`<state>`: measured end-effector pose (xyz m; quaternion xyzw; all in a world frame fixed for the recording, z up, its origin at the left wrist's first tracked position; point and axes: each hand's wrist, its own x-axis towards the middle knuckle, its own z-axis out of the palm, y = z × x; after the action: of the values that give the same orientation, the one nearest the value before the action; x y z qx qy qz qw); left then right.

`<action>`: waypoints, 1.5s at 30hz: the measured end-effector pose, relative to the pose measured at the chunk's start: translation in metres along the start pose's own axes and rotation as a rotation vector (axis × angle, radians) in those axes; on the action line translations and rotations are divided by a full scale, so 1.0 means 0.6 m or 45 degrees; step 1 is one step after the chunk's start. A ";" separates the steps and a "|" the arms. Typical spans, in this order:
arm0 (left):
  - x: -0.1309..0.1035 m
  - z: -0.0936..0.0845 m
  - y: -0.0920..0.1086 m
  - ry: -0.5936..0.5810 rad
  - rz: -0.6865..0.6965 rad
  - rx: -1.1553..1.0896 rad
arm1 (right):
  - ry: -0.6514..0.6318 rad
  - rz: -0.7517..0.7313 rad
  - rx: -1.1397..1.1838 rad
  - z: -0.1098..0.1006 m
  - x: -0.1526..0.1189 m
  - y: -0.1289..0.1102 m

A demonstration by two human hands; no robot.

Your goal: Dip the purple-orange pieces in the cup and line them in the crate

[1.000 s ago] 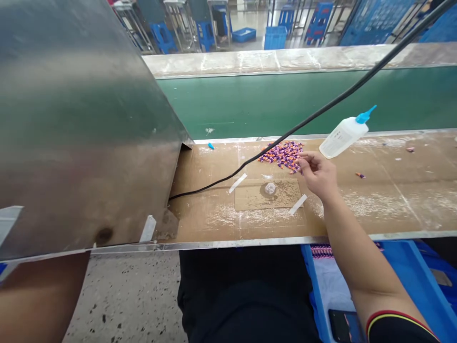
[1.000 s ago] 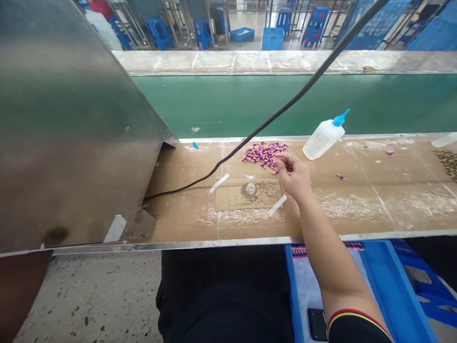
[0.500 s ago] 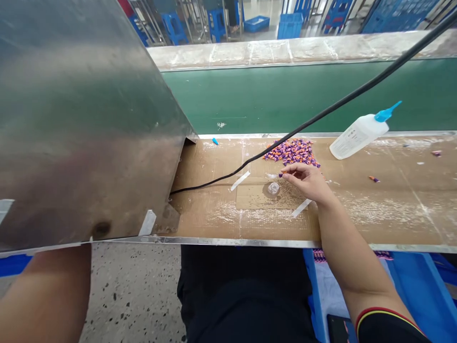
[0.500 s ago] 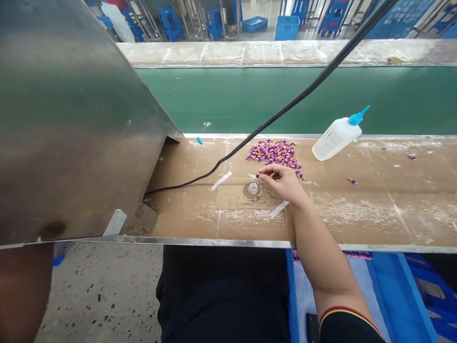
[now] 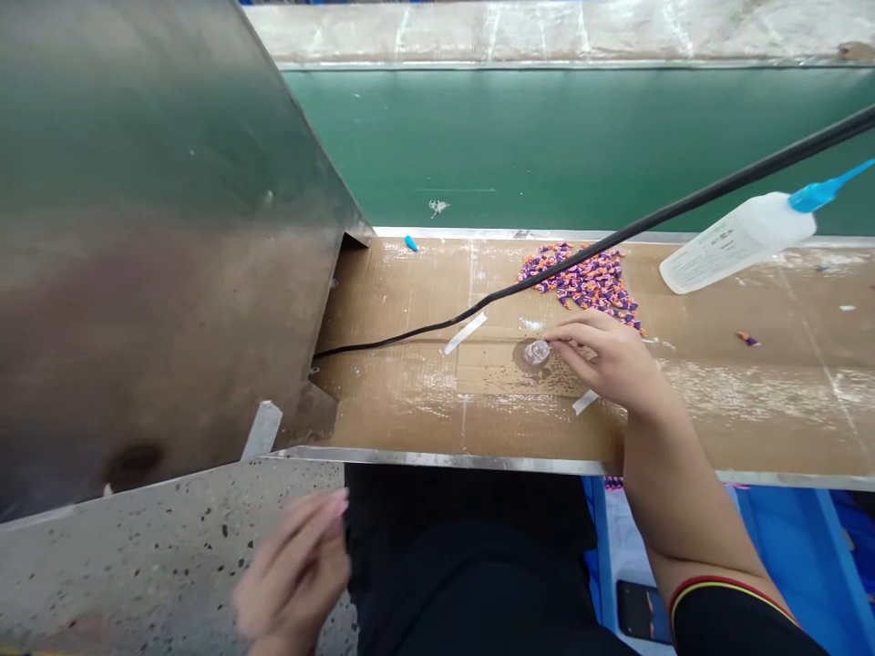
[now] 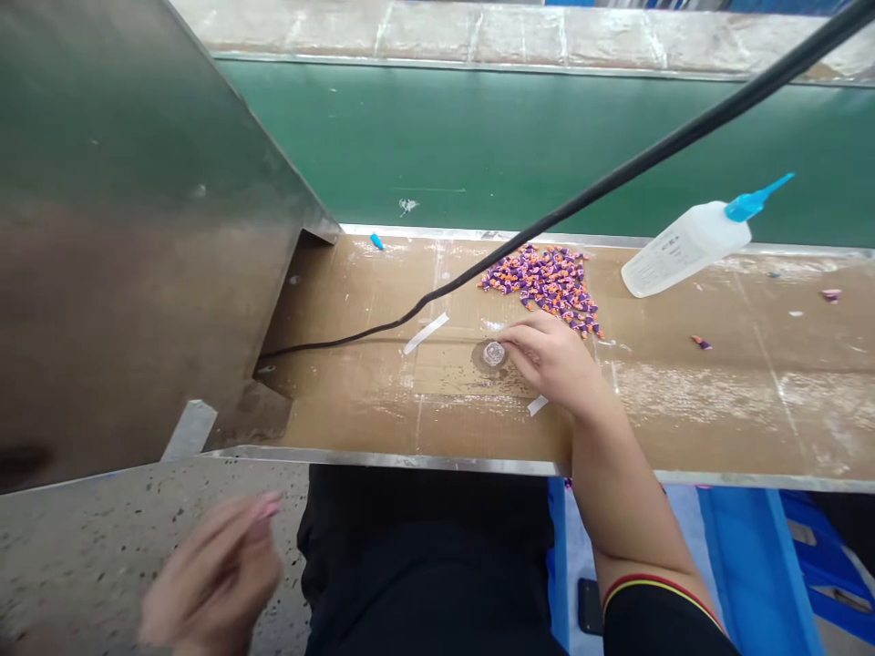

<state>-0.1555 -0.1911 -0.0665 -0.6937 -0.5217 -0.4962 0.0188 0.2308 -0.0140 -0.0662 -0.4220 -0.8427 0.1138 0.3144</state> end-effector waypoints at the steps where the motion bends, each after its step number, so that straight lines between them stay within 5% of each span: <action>1: 0.001 0.020 0.003 -0.067 0.109 -0.028 | -0.023 -0.031 -0.027 0.000 0.000 -0.003; 3: 0.017 0.062 0.015 -0.158 0.202 -0.218 | -0.064 -0.082 -0.061 0.003 0.000 -0.008; 6: 0.066 0.125 0.041 -0.251 0.071 -0.568 | -0.085 -0.135 -0.095 0.012 -0.003 -0.008; 10: 0.131 0.205 0.062 -0.435 -0.244 -0.971 | -0.103 -0.131 -0.156 0.023 -0.007 -0.002; 15: 0.172 0.293 0.055 -0.779 -0.895 -1.335 | -0.101 -0.104 -0.126 0.028 -0.008 0.000; 19: 0.188 0.336 0.043 -0.807 -0.968 -1.348 | -0.114 -0.059 -0.109 0.031 -0.007 0.001; 23: 0.193 0.350 0.037 -0.767 -0.971 -1.318 | -0.058 -0.025 -0.094 0.027 -0.004 -0.004; 27: 0.184 0.353 0.032 -0.747 -1.103 -1.355 | 0.192 0.063 0.010 0.022 0.002 -0.025; 30: 0.174 0.358 0.030 -0.701 -1.325 -1.507 | 0.339 0.241 0.254 0.026 0.004 -0.050; 34: 0.166 0.362 0.031 -0.652 -1.464 -1.640 | 0.340 0.459 0.659 0.042 0.004 -0.072; 42: 0.162 0.352 0.046 -0.492 -0.951 -1.373 | 0.319 0.655 0.958 0.049 0.009 -0.083; 45: 0.160 0.347 0.053 -0.466 -0.888 -1.304 | 0.359 0.650 0.881 0.050 0.007 -0.083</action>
<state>0.0038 -0.0246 -0.0885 -0.4780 -0.4085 -0.5329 -0.5662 0.1779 -0.0393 -0.0649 -0.4979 -0.5730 0.4040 0.5105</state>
